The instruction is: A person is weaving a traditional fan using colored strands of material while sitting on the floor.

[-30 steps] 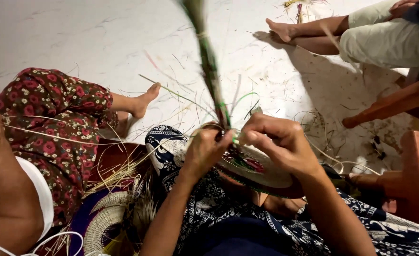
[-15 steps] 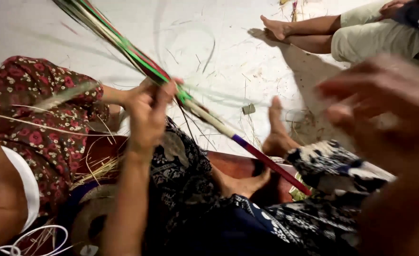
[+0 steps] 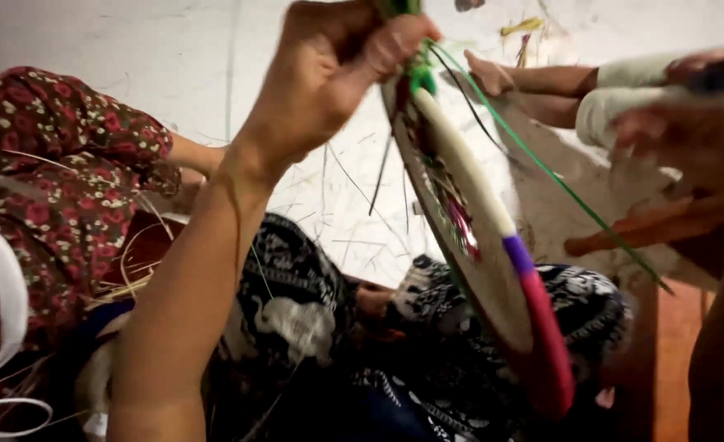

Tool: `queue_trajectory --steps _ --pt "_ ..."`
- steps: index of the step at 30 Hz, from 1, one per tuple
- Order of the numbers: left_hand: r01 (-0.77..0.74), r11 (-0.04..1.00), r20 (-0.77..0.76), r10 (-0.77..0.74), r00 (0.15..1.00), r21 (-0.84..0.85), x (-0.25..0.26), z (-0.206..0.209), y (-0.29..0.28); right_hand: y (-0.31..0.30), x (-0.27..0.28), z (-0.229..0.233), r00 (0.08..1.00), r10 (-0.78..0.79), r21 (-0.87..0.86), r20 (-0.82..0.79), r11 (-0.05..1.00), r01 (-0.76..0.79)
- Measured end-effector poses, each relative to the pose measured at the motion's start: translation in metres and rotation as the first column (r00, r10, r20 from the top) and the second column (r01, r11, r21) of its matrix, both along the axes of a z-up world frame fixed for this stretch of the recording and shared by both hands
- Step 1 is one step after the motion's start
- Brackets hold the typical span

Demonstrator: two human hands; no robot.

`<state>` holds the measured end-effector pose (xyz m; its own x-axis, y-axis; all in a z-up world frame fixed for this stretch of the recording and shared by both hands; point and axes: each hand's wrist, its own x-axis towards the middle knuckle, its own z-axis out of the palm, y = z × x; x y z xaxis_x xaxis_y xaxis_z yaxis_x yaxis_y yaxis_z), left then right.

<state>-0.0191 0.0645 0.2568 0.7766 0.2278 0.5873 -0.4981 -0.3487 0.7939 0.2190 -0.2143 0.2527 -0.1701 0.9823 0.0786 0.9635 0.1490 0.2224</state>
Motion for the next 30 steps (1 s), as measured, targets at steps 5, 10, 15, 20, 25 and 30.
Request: queue_trajectory --steps 5,10,15,20,25,30 --pt "0.089 0.953 -0.040 -0.081 0.996 0.289 0.004 0.004 0.009 -0.012 -0.071 0.002 -0.340 -0.634 -0.658 -0.695 0.369 0.656" --pt "0.117 0.979 -0.205 -0.081 0.975 0.166 -0.005 -0.011 0.046 -0.084 -0.003 -0.135 0.236 -0.864 -0.493 -0.444 0.456 0.741" --pt "0.203 0.974 -0.200 -0.179 0.963 0.104 0.004 -0.029 0.074 -0.057 -0.041 -0.120 0.283 -0.829 -0.420 -0.482 0.502 0.756" --pt "0.398 0.917 -0.197 -0.389 0.900 0.006 0.033 -0.051 0.061 0.022 -0.094 -0.104 -0.098 -0.910 -0.656 -0.402 0.211 0.725" --pt "0.417 0.906 -0.116 -0.423 0.899 -0.075 0.033 -0.040 0.022 0.030 -0.127 -0.155 0.011 -0.926 -0.633 -0.377 0.266 0.727" --pt "0.402 0.914 -0.166 -0.406 0.899 -0.058 0.031 -0.035 0.002 0.031 -0.139 -0.243 0.225 -0.900 -0.568 -0.373 0.413 0.712"
